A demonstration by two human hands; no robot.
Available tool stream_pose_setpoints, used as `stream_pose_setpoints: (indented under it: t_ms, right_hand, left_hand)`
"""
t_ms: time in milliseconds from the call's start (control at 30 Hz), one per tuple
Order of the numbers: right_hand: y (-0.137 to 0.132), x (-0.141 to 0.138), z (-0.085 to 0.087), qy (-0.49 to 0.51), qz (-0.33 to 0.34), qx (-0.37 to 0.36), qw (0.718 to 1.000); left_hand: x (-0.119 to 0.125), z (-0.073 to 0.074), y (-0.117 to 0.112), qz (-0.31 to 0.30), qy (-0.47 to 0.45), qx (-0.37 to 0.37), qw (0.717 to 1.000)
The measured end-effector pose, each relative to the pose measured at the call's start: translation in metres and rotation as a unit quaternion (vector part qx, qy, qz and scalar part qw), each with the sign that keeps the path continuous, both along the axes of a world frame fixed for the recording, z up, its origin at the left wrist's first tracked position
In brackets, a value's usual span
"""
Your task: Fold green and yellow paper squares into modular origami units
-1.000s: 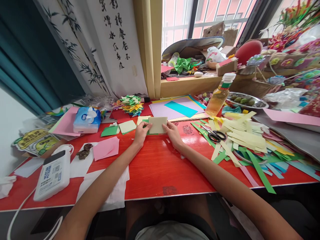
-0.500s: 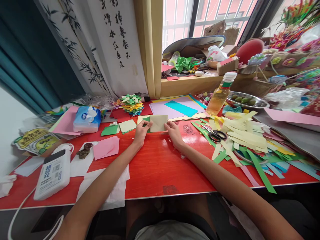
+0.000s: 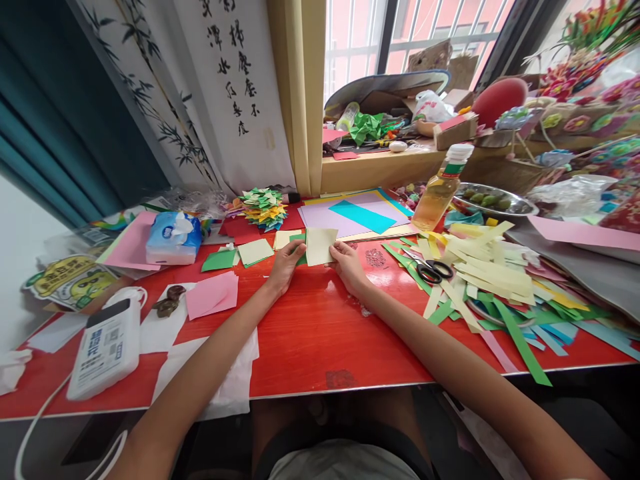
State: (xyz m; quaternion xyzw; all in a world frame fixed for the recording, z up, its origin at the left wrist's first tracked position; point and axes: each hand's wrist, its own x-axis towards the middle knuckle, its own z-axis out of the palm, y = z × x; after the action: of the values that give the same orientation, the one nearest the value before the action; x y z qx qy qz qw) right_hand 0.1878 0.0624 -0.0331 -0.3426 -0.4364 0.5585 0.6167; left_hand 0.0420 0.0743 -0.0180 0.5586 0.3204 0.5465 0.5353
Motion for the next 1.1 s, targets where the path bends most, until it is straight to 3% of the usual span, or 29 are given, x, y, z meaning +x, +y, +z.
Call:
stream_pose_setpoints:
  t_ms: [267, 500, 733, 1000, 1100]
  right_hand:
    - [0.0021, 0.0000, -0.0012, 0.011, 0.006, -0.012, 1.000]
    - [0.0025, -0.0029, -0.0049, -0.017, -0.021, -0.005, 1.000]
    - [0.0022, -0.0019, -0.0067, -0.028, -0.053, -0.010, 0.998]
    - [-0.0012, 0.0006, -0.0013, -0.016, -0.043, -0.003, 0.999]
    - [-0.0011, 0.0007, 0.0002, -0.010, -0.027, -0.006, 1.000]
  left_hand:
    - [0.0002, 0.0014, 0.0010, 0.020, 0.010, -0.012, 1.000]
    - [-0.0031, -0.0014, 0.0035, 0.109, 0.070, 0.014, 0.991]
    - [-0.0083, -0.0067, 0.0077, 0.230, 0.117, 0.042, 0.965]
    - [-0.0048, -0.0003, 0.0023, 0.258, 0.109, 0.101, 0.955]
    - [-0.0038, 0.0027, 0.0016, 0.198, 0.081, 0.079, 0.974]
